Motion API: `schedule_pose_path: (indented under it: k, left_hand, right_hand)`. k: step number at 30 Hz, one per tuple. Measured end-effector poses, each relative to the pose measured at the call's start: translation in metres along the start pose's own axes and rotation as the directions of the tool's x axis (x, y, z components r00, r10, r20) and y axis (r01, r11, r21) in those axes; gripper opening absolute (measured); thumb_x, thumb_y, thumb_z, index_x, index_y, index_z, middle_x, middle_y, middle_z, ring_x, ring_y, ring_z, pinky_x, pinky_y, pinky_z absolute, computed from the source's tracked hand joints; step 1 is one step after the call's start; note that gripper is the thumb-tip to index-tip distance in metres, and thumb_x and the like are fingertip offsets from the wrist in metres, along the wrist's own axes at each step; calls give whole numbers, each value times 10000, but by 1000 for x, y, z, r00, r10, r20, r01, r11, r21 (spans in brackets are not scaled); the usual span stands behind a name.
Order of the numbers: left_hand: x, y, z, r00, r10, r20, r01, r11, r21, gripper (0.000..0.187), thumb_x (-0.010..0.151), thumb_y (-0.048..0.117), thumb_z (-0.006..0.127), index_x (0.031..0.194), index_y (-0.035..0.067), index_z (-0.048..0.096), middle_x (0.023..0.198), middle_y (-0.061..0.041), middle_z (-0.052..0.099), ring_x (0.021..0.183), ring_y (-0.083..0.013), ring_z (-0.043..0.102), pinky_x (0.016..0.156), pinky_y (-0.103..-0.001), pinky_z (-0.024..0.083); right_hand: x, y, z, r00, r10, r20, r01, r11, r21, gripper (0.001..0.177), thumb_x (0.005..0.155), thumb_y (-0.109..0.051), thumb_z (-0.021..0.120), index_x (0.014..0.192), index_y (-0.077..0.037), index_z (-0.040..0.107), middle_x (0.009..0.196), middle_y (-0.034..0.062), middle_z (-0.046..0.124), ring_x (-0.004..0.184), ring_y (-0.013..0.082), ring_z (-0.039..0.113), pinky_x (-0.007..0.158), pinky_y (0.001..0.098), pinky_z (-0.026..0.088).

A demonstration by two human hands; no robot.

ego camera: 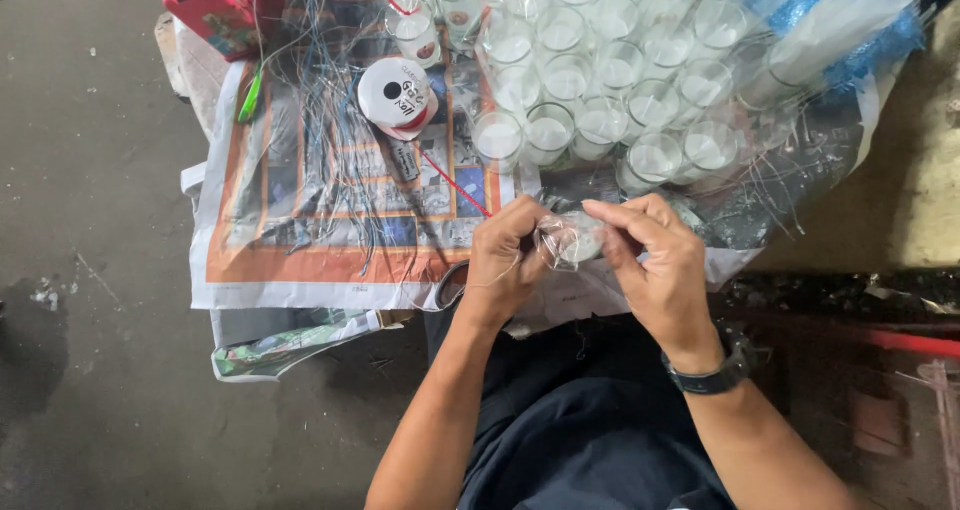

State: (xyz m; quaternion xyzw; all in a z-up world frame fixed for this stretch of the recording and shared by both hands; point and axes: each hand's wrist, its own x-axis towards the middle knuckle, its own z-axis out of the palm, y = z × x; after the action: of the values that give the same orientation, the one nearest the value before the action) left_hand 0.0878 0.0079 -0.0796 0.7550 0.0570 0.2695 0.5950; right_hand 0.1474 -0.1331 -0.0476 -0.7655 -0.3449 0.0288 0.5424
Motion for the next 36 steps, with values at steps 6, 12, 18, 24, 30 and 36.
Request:
schedule_pose_path:
  k: [6,12,18,24,30,36]
  left_hand:
    - [0,6,1,1000,7,-2,-7,999,35,97,748,145,635,702,82,577,579,-71,472,495,-179,465,496,-273,401]
    - [0,12,-1,1000,4,10,-4,1000,0,78,749,130,643,739,74,590,580,-65,464,499,-153,445,499,-265,399]
    - [3,17,-14,974,-2,228,-23,994,104,83,773,66,548,826,113,592,680,-72,471,562,-221,491,567,-317,443]
    - [-2,-2,-4,982,-146,118,147,989,-4,102,737,92,604,835,83,578,660,-74,515,568,-167,490,541,-279,432]
    - [3,14,-8,983,-127,133,116,989,86,52,723,123,606,768,106,588,652,-93,516,574,-248,533,538,-314,438]
    - [6,23,-15,961,-85,261,68,995,76,34,752,74,503,764,56,531,709,-104,461,602,-251,488,594,-331,438]
  right_hand:
    - [-3,-7,4,995,-96,-1,93,968,-231,221,864,-59,501,1037,-48,638,761,84,510,568,181,494,517,278,435]
    - [-4,-8,3,989,-142,46,149,919,-364,200,868,-120,532,1019,-37,634,773,73,486,606,190,517,534,279,455]
    - [-4,1,3,995,-99,-9,95,976,-197,166,858,-143,551,956,-92,675,739,32,492,582,160,511,540,280,453]
    - [-5,1,4,996,-85,-12,81,979,-185,174,850,-148,569,976,-100,678,699,22,484,558,137,494,521,253,443]
    - [-5,0,5,996,-92,10,92,979,-184,185,851,-138,565,985,-54,660,686,65,492,552,174,520,524,279,443]
    - [-4,5,6,998,-61,-2,61,994,-96,154,842,-125,582,958,-74,670,675,37,480,545,135,503,506,271,430]
